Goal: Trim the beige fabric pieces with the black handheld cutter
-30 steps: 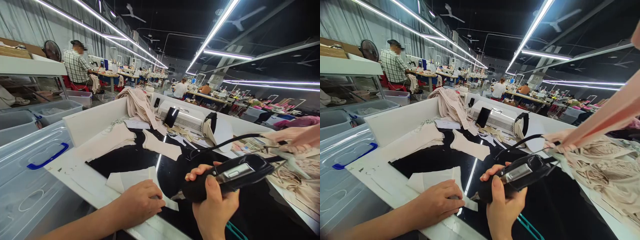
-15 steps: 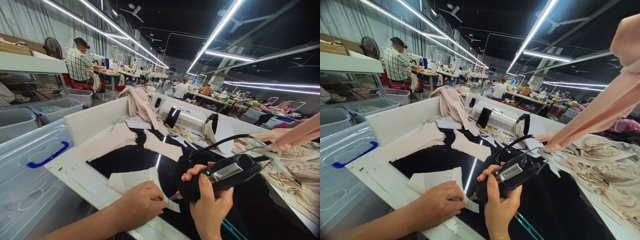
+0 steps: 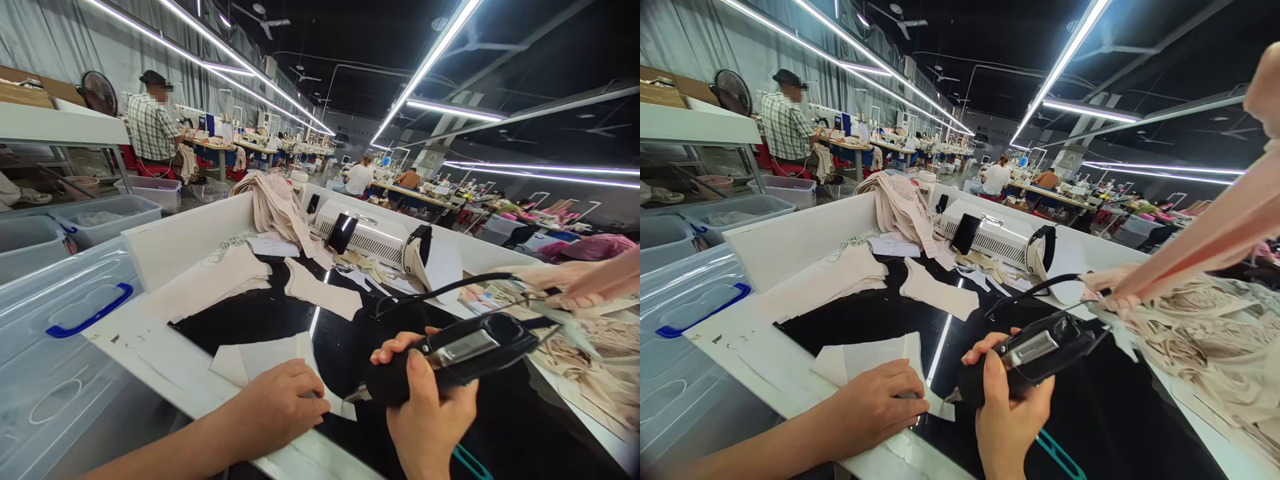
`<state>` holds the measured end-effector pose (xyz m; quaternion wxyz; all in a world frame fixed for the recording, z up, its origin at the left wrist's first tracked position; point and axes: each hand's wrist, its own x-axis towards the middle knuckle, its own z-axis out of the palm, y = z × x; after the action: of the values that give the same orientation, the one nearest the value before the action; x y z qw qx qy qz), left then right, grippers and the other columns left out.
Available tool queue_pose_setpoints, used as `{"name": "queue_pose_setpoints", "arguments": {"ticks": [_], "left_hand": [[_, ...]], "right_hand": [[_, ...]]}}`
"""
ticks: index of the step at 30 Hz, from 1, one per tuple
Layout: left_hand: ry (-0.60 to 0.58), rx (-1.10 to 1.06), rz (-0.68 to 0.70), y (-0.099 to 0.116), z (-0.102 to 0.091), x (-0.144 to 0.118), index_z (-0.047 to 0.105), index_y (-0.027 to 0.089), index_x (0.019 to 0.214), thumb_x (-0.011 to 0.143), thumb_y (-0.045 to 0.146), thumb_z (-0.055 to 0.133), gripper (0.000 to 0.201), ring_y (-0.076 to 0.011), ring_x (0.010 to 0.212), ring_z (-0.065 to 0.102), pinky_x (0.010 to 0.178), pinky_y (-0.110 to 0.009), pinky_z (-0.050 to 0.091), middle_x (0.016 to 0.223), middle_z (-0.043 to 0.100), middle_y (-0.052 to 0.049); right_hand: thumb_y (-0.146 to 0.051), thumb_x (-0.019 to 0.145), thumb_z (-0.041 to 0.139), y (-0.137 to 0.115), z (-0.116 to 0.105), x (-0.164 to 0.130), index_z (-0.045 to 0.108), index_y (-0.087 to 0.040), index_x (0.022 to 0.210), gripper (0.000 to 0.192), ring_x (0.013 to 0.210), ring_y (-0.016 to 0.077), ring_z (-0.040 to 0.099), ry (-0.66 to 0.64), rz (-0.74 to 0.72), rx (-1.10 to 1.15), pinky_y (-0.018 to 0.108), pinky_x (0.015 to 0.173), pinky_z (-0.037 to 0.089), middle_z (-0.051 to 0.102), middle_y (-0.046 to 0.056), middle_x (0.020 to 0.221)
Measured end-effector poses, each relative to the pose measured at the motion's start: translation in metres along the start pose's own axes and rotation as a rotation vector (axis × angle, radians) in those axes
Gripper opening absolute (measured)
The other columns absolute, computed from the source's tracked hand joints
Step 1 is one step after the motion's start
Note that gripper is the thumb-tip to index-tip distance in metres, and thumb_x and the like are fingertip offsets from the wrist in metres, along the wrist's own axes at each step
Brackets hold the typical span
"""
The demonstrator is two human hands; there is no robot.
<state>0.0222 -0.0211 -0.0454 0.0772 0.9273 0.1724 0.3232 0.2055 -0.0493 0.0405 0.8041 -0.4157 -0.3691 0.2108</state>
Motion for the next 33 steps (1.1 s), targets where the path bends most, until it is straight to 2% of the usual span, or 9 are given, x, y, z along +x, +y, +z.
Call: {"name": "queue_pose_setpoints", "arguments": {"ticks": [6,16,22,28,33], "left_hand": [[-0.008,-0.007,-0.014,0.0,0.0,0.001,0.069,0.02,0.103,0.099,0.018,0.066,0.006,-0.0174,0.097,0.066,0.109,-0.036,0.051,0.107,0.069,-0.003],[-0.017,-0.014,-0.027,-0.001,0.002,0.0,0.069,0.021,0.104,0.098,0.018,0.068,0.007,-0.0176,0.096,0.066,0.107,-0.035,0.053,0.106,0.07,-0.002],[0.013,-0.004,-0.012,0.001,0.0,0.002,0.07,0.02,0.103,0.098,0.015,0.067,0.008,-0.017,0.094,0.066,0.105,-0.034,0.053,0.104,0.07,-0.003],[0.003,-0.007,-0.019,0.001,0.0,0.001,0.069,0.02,0.103,0.094,0.014,0.071,0.01,-0.0179,0.095,0.066,0.103,-0.035,0.056,0.105,0.07,-0.003],[-0.033,-0.054,-0.036,0.003,-0.004,0.002,0.069,0.019,0.107,0.098,0.015,0.066,0.01,-0.0189,0.096,0.067,0.107,-0.04,0.054,0.107,0.07,-0.004]], "right_hand": [[-0.027,0.079,0.078,-0.008,0.001,-0.006,0.058,-0.026,0.106,0.034,0.058,0.0141,0.061,-0.038,0.003,0.051,0.031,0.054,0.058,0.065,-0.005,0.073],[-0.03,0.083,0.077,-0.003,0.002,-0.012,0.057,-0.027,0.109,0.032,0.06,0.0147,0.063,-0.091,0.011,0.021,0.033,0.056,0.059,0.066,-0.004,0.075],[-0.026,0.076,0.08,-0.01,-0.005,-0.007,0.059,-0.026,0.106,0.037,0.057,0.0146,0.061,-0.006,0.003,0.036,0.031,0.053,0.059,0.066,-0.005,0.071],[-0.03,0.079,0.081,-0.006,-0.01,-0.007,0.059,-0.026,0.108,0.037,0.059,0.0146,0.063,-0.028,-0.007,0.027,0.031,0.056,0.059,0.067,-0.004,0.073],[-0.03,0.081,0.08,-0.004,-0.01,-0.007,0.058,-0.026,0.108,0.036,0.059,0.0137,0.063,-0.032,-0.004,0.014,0.031,0.055,0.059,0.067,-0.004,0.076]]}}
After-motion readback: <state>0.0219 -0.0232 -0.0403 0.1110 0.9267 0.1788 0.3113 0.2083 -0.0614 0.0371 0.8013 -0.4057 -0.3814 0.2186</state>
